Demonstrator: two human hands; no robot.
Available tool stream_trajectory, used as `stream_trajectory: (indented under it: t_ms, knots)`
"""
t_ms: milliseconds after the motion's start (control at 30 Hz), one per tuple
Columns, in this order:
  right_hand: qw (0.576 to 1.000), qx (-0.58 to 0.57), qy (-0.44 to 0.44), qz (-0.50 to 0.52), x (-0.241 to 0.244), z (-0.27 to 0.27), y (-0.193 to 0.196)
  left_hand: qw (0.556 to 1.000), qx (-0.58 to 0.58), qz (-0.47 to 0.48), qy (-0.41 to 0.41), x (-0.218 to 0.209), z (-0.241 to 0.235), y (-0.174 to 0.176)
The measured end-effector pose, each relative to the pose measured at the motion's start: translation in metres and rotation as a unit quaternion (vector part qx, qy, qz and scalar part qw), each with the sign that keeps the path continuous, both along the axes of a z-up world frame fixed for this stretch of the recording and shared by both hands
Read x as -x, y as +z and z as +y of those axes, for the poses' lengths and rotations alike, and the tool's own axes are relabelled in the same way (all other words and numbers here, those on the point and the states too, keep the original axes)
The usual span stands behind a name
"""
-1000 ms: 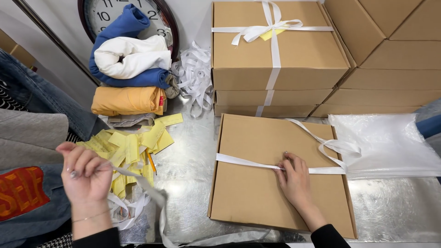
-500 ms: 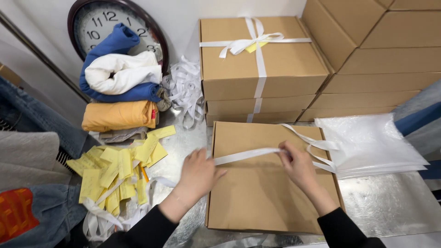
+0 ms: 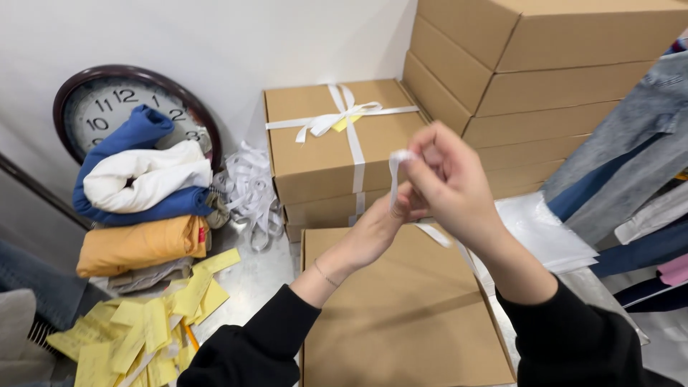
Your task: The person unties a white ribbon from a cardboard box and removes the lid. They then take a folded black garment from a plastic bag and place it on a sheet of bubble wrap on the table.
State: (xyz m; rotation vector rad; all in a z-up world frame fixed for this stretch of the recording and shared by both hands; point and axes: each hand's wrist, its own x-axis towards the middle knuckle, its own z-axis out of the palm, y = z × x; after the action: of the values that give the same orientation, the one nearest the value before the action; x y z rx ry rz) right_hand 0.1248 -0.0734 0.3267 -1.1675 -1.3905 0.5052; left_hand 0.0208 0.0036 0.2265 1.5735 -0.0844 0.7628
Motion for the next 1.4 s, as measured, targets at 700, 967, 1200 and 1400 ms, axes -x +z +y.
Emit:
stream_trajectory:
  t_ms: [700, 967, 1200, 1400]
  knots:
    - [0.953, -0.034, -0.097, 0.284, -0.121, 0.013, 0.076, 0.984, 0.138, 0.079, -0.087, -0.058, -0.05, -0.012]
    - [0.927, 0.21, -0.128, 0.284, -0.078, -0.004, -0.048, 0.933, 0.309, -0.112, -0.143, -0.097, -0.014, 0.105]
    - [0.796, 0.15, 0.463, 0.359, -0.065, -0.035, -0.082, 0.904, 0.321, -0.193, -0.208, -0.125, 0.002, 0.18]
    - [0.774, 0.222, 0.469, 0.363, -0.065, -0.059, -0.072, 0.885, 0.385, -0.232, -0.122, -0.129, 0.097, 0.191]
